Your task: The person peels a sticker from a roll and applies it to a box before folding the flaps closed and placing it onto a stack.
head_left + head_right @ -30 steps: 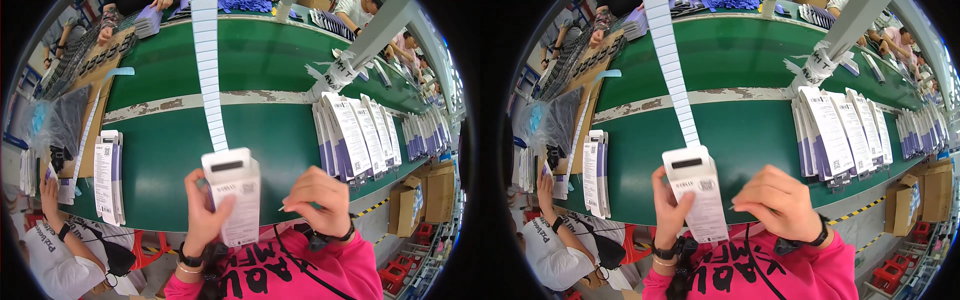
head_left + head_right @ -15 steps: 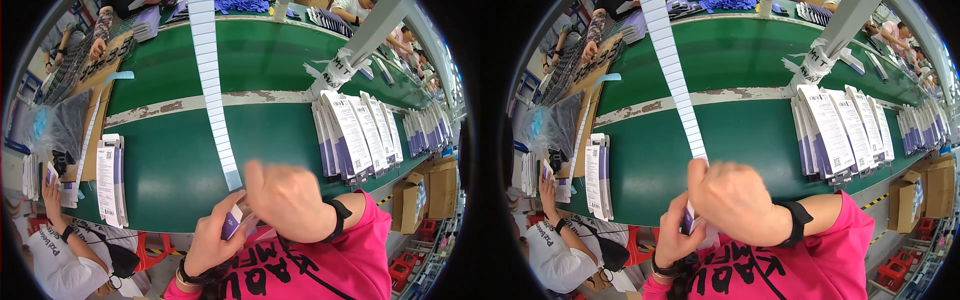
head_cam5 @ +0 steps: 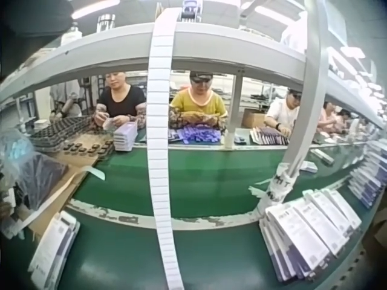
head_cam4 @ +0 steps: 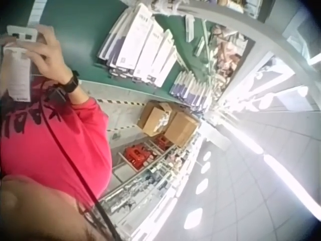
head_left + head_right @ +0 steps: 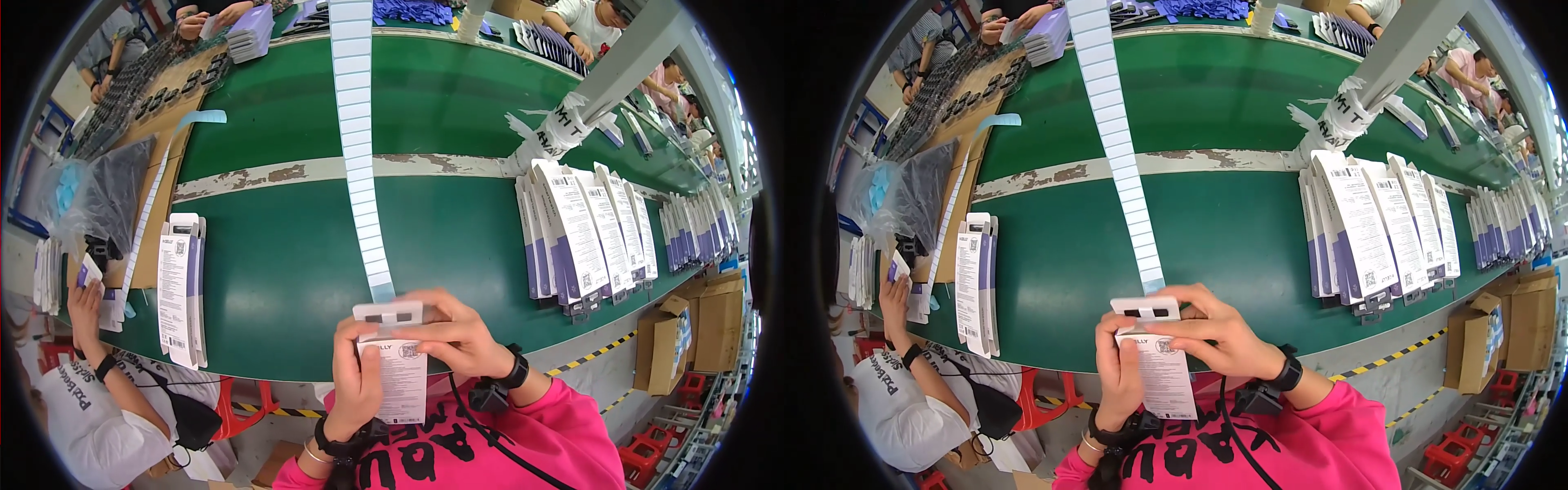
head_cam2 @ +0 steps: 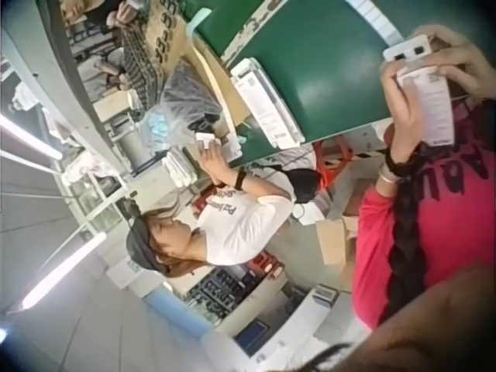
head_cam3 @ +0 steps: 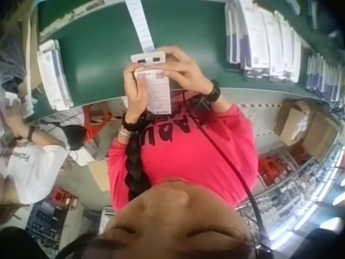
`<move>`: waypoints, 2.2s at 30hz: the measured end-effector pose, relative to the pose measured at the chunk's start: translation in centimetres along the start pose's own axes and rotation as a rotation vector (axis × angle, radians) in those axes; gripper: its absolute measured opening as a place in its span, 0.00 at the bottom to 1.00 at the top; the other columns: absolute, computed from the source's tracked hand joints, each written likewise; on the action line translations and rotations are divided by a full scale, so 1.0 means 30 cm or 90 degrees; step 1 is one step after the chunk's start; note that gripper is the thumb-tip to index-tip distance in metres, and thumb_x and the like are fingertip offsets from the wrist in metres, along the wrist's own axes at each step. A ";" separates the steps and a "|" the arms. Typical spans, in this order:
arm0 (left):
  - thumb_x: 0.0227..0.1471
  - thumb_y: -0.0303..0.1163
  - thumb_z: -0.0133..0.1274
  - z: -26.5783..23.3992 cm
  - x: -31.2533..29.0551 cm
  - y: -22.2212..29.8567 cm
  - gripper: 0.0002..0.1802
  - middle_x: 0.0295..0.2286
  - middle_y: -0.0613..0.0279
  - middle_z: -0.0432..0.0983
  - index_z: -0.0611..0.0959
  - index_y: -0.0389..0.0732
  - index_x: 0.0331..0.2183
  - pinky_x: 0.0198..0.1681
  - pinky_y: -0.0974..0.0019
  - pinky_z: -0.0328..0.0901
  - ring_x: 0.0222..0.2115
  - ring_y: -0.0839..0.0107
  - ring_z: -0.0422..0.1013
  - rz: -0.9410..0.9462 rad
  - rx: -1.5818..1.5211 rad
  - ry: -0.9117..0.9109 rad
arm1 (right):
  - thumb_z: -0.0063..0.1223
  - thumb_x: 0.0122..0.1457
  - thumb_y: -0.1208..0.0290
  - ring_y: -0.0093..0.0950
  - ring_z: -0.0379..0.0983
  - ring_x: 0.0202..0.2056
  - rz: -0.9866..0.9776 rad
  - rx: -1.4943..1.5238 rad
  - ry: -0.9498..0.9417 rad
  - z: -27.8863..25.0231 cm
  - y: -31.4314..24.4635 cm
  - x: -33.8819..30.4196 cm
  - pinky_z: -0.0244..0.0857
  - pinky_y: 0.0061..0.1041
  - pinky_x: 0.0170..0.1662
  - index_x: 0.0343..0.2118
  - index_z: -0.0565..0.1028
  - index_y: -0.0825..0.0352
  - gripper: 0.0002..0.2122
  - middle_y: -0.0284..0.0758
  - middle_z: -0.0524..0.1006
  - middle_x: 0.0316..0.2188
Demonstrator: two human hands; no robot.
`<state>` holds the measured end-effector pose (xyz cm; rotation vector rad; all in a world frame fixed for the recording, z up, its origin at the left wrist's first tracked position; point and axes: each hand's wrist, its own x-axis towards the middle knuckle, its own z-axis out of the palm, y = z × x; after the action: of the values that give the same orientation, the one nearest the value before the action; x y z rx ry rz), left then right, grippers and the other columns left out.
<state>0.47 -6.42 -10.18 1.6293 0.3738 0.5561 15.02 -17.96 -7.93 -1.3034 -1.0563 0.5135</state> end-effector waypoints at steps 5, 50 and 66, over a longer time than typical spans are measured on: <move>0.60 0.30 0.40 0.038 -0.011 -0.026 0.13 0.43 0.54 0.68 0.69 0.35 0.45 0.47 0.67 0.60 0.43 0.69 0.66 -0.011 -0.152 0.106 | 0.61 0.49 0.80 0.29 0.73 0.42 0.105 0.092 -0.030 -0.023 0.052 -0.051 0.68 0.25 0.43 0.38 0.79 0.69 0.11 0.41 0.78 0.39; 0.41 0.31 0.62 -0.657 0.335 0.040 0.38 0.45 0.45 0.70 0.66 0.34 0.53 0.51 0.53 0.60 0.46 0.46 0.67 -0.065 0.896 0.269 | 0.49 0.59 0.79 0.28 0.68 0.51 0.004 -0.331 0.387 -0.360 -0.035 0.167 0.62 0.26 0.53 0.52 0.70 0.71 0.16 0.41 0.64 0.58; 0.45 0.76 0.37 -0.241 0.250 0.174 0.56 0.38 0.53 0.70 0.64 0.32 0.54 0.38 0.56 0.68 0.34 0.64 0.69 -0.166 -0.560 -0.045 | 0.60 0.41 0.82 0.39 0.68 0.45 0.023 -0.435 -0.113 0.004 0.082 0.068 0.66 0.33 0.46 0.36 0.74 0.70 0.16 0.37 0.74 0.39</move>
<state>2.24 2.94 -3.48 0.7351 0.2296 0.3782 16.47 -15.62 -9.58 -1.8995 -1.4274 0.3019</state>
